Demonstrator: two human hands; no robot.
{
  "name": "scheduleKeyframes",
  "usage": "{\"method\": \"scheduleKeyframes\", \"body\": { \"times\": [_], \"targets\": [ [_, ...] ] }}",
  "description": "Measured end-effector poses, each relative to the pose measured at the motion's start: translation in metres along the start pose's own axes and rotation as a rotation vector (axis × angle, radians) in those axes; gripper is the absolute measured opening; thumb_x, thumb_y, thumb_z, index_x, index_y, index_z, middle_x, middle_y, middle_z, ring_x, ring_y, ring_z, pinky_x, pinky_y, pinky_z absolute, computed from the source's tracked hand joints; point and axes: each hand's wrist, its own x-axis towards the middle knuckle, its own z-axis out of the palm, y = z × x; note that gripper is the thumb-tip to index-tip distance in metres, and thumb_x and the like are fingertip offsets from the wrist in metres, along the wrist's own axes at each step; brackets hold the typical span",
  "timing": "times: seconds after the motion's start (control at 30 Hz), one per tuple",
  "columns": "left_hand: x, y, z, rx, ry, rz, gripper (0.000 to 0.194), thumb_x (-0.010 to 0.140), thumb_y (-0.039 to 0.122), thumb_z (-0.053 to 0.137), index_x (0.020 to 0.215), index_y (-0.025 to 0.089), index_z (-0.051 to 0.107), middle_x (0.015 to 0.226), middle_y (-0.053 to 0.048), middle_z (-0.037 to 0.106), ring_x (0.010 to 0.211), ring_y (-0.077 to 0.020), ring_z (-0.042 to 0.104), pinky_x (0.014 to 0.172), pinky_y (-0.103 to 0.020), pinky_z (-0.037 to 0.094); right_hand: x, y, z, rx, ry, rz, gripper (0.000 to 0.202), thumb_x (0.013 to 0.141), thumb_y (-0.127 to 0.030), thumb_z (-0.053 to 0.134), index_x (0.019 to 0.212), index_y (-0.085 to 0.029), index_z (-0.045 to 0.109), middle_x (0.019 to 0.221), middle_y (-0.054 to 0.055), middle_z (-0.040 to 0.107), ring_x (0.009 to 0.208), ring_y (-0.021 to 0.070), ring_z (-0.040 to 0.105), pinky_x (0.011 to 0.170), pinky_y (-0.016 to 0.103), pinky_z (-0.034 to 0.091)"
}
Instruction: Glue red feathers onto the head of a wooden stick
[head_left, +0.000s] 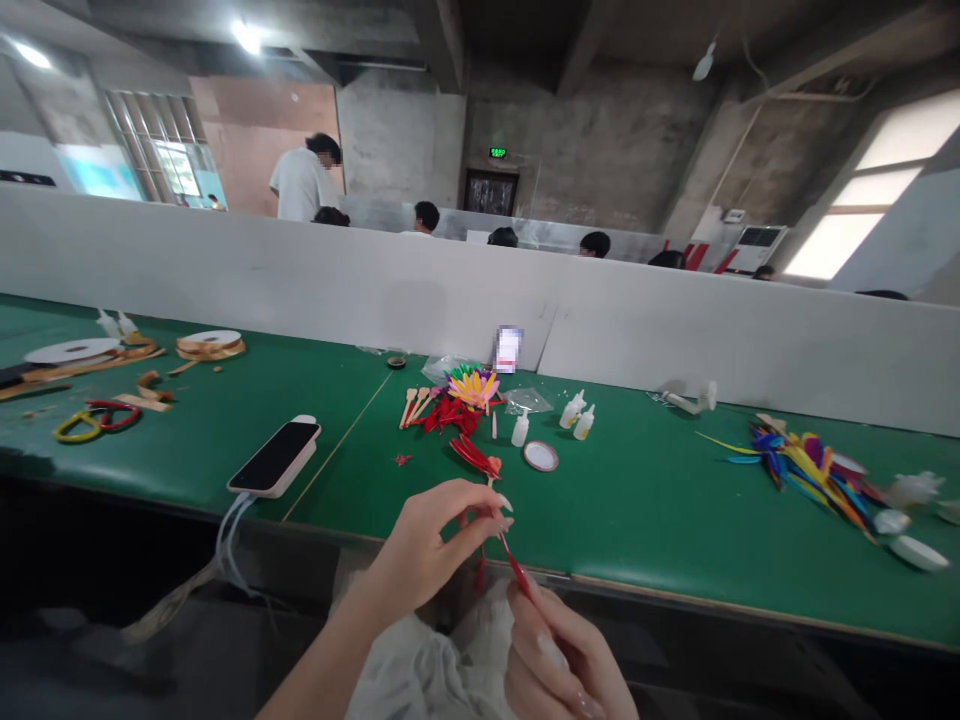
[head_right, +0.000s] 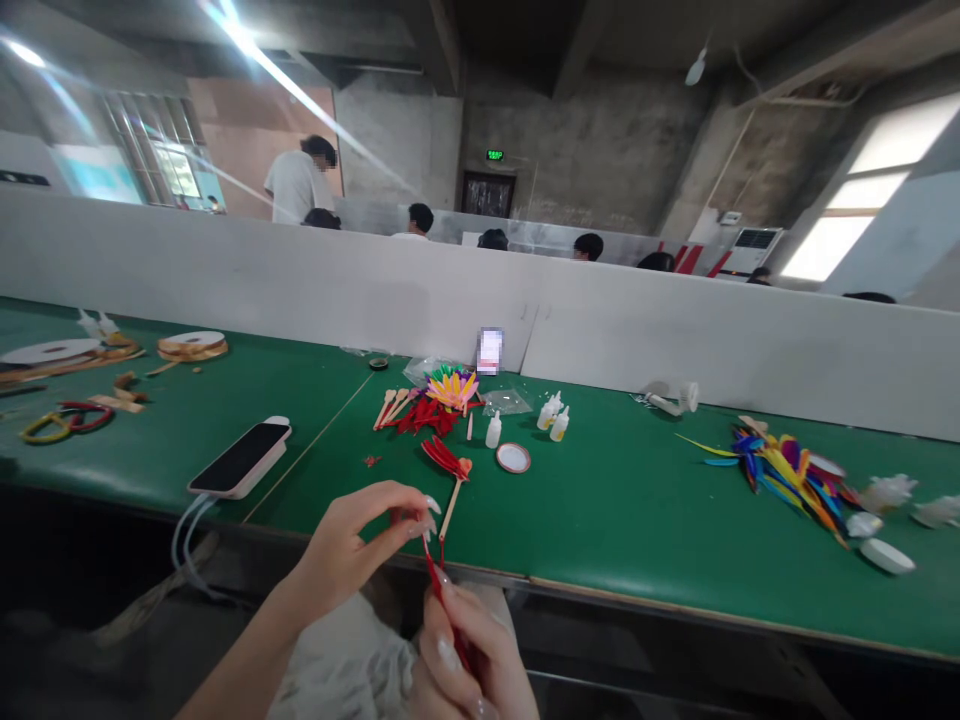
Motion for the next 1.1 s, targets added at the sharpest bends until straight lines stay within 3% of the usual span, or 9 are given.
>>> {"method": "scheduleKeyframes", "body": {
  "times": [0.37, 0.63, 0.87, 1.1],
  "targets": [
    [-0.001, 0.007, -0.006, -0.003, 0.012, 0.099, 0.004, 0.082, 0.020, 0.057, 0.080, 0.019, 0.060, 0.075, 0.000, 0.066, 0.070, -0.0100, 0.062, 0.067, -0.018, 0.048, -0.003, 0.000, -0.001, 0.058, -0.050, -0.022, 0.035, 0.083, -0.031, 0.057, 0.055, -0.017, 0.043, 0.026, -0.014, 0.026, 0.019, 0.0007, 0.011, 0.025, 0.010, 0.017],
    [-0.006, 0.002, -0.007, 0.080, -0.038, 0.169, 0.016, 0.088, 0.012, 0.043, 0.089, 0.019, 0.057, 0.083, -0.002, 0.065, 0.080, -0.0099, 0.060, 0.073, -0.019, 0.048, -0.003, 0.004, -0.003, 0.057, -0.013, -0.049, 0.031, 0.083, -0.032, 0.057, 0.059, -0.017, 0.047, 0.027, -0.014, 0.026, 0.020, 0.0007, 0.011, 0.027, 0.009, 0.019],
    [-0.006, 0.007, -0.008, 0.067, -0.036, 0.149, 0.010, 0.084, 0.015, 0.054, 0.091, 0.020, 0.058, 0.084, -0.001, 0.066, 0.079, -0.0101, 0.061, 0.072, -0.018, 0.047, -0.004, 0.003, -0.001, 0.041, -0.054, -0.056, 0.030, 0.086, -0.029, 0.053, 0.059, -0.015, 0.050, 0.028, -0.012, 0.028, 0.022, 0.0005, 0.013, 0.027, 0.009, 0.021],
    [-0.007, 0.009, -0.010, 0.070, -0.067, 0.159, 0.014, 0.086, 0.011, 0.046, 0.089, 0.020, 0.056, 0.083, 0.000, 0.065, 0.079, -0.0089, 0.060, 0.072, -0.017, 0.045, -0.003, 0.003, -0.003, -0.069, 0.002, -0.116, 0.036, 0.084, -0.033, 0.055, 0.053, -0.014, 0.051, 0.026, -0.012, 0.024, 0.021, 0.0012, 0.015, 0.027, 0.012, 0.018]
  ]
}}
